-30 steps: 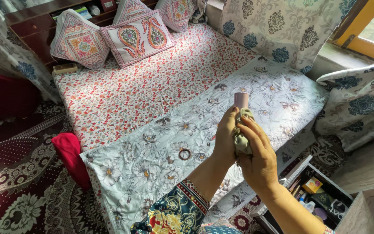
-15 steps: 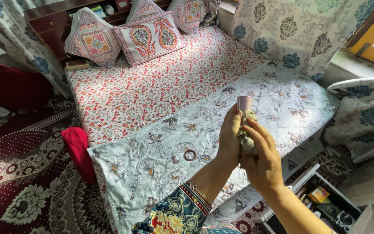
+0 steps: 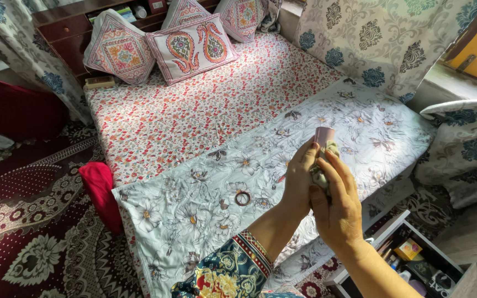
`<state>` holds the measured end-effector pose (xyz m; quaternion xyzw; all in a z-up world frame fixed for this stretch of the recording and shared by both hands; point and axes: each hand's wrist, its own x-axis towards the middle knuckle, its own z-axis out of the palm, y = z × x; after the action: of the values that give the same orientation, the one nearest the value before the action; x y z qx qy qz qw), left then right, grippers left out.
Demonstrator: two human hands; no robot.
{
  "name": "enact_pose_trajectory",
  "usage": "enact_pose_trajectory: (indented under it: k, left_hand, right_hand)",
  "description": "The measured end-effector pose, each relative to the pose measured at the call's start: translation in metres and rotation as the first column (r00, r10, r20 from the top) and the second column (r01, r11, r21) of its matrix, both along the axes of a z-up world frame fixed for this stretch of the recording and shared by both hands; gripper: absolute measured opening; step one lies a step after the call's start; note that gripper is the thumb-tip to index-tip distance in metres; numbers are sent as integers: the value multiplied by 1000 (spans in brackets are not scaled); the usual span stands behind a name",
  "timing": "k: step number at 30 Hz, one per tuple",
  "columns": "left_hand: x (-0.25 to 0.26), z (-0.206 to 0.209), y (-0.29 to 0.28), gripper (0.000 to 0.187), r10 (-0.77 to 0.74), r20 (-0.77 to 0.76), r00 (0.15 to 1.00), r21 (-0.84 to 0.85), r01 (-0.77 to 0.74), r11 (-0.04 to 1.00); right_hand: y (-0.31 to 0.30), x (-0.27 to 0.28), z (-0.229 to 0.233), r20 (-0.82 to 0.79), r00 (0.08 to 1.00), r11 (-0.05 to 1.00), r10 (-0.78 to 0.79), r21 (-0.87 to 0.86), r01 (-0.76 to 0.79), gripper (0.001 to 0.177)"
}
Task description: The person wipes the exterior of several cosmetic items, including a white tube, a round compact, and a pink bottle, using a cloth. The person places the cleaned items into an open drawer beside the bed.
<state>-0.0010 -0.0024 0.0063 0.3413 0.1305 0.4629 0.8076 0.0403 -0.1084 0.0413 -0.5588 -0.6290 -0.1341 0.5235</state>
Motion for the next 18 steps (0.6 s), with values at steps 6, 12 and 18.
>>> enact_pose_trajectory:
  k: [6,12,18]
  left_hand:
    - [12,-16,-20,41,165,-26,986,331,-147,932]
    - [11,4,-15,43,121,-118,986,98,-110,989]
    - [5,16,-13,43,56,-79,995,84,-50,995]
  right_hand:
    - [34,58,-7,-367,929,998,-55,-24,50,37]
    - [24,32,-32,-547,830,992,113,11,-128,43]
    - [21,28,-14,-141,989,998,-33,50,41,36]
